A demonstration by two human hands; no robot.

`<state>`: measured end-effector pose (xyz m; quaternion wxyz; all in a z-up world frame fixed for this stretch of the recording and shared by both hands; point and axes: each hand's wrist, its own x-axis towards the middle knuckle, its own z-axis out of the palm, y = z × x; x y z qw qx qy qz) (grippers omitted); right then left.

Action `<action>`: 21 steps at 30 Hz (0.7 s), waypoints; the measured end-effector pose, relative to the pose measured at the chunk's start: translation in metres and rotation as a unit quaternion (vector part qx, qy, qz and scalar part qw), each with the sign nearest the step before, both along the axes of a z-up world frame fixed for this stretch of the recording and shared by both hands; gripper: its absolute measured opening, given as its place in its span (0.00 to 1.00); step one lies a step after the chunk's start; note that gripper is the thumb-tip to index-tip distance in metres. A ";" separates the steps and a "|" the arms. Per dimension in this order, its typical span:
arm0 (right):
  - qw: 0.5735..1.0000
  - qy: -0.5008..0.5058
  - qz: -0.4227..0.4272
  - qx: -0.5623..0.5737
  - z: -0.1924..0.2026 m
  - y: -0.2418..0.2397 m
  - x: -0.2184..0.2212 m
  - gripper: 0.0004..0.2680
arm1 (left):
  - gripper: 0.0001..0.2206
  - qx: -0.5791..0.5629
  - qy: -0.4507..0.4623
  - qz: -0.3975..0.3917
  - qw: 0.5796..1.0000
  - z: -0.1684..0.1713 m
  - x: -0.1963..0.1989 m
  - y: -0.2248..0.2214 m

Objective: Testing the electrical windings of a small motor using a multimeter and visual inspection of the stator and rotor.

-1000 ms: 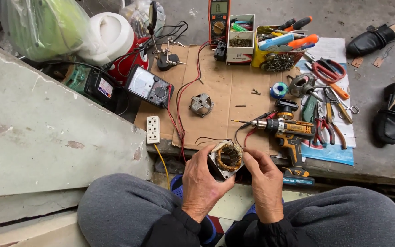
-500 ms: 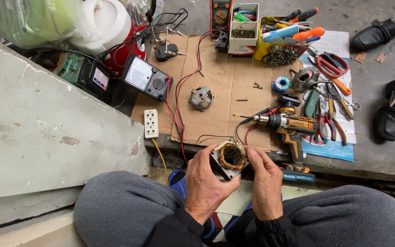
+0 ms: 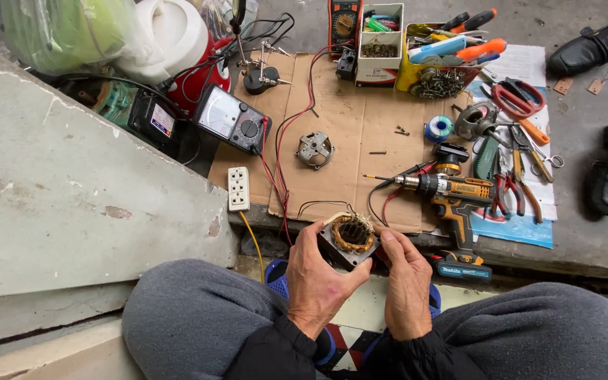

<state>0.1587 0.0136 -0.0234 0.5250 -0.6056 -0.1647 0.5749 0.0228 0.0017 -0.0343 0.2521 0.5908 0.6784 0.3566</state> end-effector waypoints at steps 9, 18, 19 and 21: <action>0.999 -0.014 0.028 -0.022 -0.021 0.002 0.002 0.13 | 0.39 0.058 0.046 0.001 0.997 -0.004 0.003 0.003; 0.997 -0.011 0.066 -0.035 -0.036 0.002 -0.003 0.13 | 0.38 0.098 0.111 -0.021 0.989 -0.003 0.004 0.002; 0.997 -0.012 0.067 -0.035 -0.035 0.001 -0.004 0.13 | 0.38 0.097 0.111 -0.020 0.989 -0.005 0.004 0.002; 0.996 0.001 0.072 -0.042 -0.033 0.002 -0.005 0.14 | 0.39 0.107 0.121 -0.026 0.987 -0.007 0.004 0.003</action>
